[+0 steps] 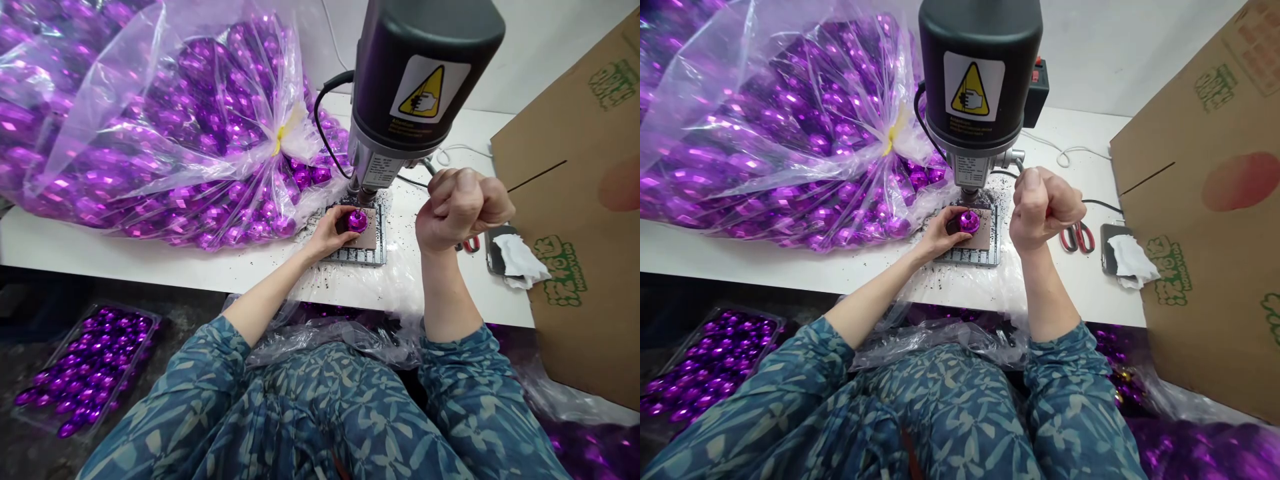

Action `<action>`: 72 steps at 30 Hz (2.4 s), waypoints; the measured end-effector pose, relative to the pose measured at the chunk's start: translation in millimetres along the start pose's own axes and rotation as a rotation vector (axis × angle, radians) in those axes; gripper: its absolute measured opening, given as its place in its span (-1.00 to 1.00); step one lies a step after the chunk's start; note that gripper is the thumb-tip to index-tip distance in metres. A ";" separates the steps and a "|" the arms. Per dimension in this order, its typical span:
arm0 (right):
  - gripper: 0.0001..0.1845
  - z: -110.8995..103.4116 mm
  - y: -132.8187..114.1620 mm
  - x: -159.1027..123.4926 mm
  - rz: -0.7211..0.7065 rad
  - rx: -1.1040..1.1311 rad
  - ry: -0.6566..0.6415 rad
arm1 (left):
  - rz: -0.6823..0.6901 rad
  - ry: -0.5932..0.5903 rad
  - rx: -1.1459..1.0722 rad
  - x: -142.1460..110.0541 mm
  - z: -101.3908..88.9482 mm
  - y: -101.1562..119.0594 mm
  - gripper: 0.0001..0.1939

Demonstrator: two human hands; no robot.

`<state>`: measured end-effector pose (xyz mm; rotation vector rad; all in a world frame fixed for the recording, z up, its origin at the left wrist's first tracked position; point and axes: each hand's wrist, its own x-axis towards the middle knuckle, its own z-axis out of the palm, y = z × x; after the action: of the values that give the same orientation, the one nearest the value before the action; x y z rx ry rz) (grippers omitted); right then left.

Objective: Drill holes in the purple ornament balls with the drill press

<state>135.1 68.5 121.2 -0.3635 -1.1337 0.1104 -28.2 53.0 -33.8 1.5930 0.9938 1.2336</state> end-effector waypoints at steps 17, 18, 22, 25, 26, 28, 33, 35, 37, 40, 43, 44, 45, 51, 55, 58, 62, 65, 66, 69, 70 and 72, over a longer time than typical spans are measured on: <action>-0.26 22.0 -7.6 37.8 0.112 0.077 -0.041 | 0.028 0.061 0.114 -0.5 2.4 7.1 -0.42; -0.24 25.7 -8.8 45.7 0.175 0.091 -0.042 | 0.019 0.086 0.131 -2.8 2.6 11.8 -0.43; -0.17 33.9 -11.0 62.6 0.288 0.128 -0.015 | -0.073 0.153 0.311 -31.4 -4.1 48.2 -0.48; -0.18 34.9 -13.7 62.4 0.280 0.141 -0.024 | -0.128 -0.194 0.339 -71.1 -14.2 84.1 -0.53; -0.20 34.8 -15.3 61.5 0.281 0.143 -0.033 | -0.129 -0.391 0.333 -85.3 -16.8 94.1 -0.54; -0.25 34.5 -18.9 59.9 0.291 0.137 -0.047 | -0.126 -0.717 0.422 -111.5 -19.2 108.1 -0.54; -0.39 33.2 -23.6 59.0 0.319 0.111 -0.048 | 0.024 -1.055 0.914 -152.3 -13.0 109.1 -0.58; -0.41 32.7 -23.0 59.3 0.320 0.114 -0.056 | 0.144 -1.060 0.945 -152.9 -14.1 102.2 -0.49; -0.43 32.7 -22.3 59.5 0.316 0.111 -0.062 | 0.243 -0.929 0.820 -137.8 -22.0 93.8 -0.54; -0.46 33.4 -23.1 59.8 0.322 0.098 -0.072 | 0.253 -0.467 0.653 -80.2 -47.2 79.9 -0.69; -0.46 34.1 -25.3 60.0 0.344 0.082 -0.072 | 0.079 -0.002 0.860 0.4 -76.7 66.7 -0.63; -0.45 34.1 -25.8 60.0 0.348 0.077 -0.068 | -0.010 0.099 0.958 25.1 -84.1 62.5 -0.64; -0.44 33.8 -25.9 60.0 0.350 0.074 -0.067 | -0.111 0.156 1.046 46.5 -89.4 58.4 -0.66; -0.35 31.5 -20.5 58.1 0.309 0.108 -0.067 | -0.360 0.142 1.177 92.8 -91.7 29.6 -0.53; -0.38 32.3 -19.8 55.3 0.291 0.148 -0.029 | -0.187 0.316 0.808 79.7 -101.3 17.0 -0.52; -0.39 32.8 -20.0 53.8 0.287 0.165 -0.014 | -0.024 0.387 0.434 59.0 -110.0 22.4 -0.56; -0.30 32.5 -16.0 54.0 0.260 0.157 -0.010 | -0.033 0.318 0.052 28.1 -103.3 39.1 -0.60; -0.23 33.3 -13.4 54.9 0.246 0.134 0.009 | -0.115 0.208 -0.068 13.0 -85.7 44.0 -0.63; -0.22 33.6 -13.3 55.0 0.249 0.126 0.012 | -0.141 0.179 -0.106 9.9 -78.8 43.4 -0.64; -0.21 34.2 -14.4 55.1 0.265 0.113 0.003 | -0.179 0.107 -0.202 4.1 -58.6 36.0 -0.61; -0.21 34.0 -14.9 55.0 0.269 0.107 -0.005 | -0.173 0.091 -0.208 3.1 -52.6 32.6 -0.56; -0.20 33.2 -15.3 54.7 0.270 0.088 -0.024 | -0.150 0.075 -0.174 2.1 -42.5 25.3 -0.45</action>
<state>127.0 76.4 186.1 -0.4360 -1.0948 0.4016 -67.3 53.9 -3.5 1.3234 1.0050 1.2476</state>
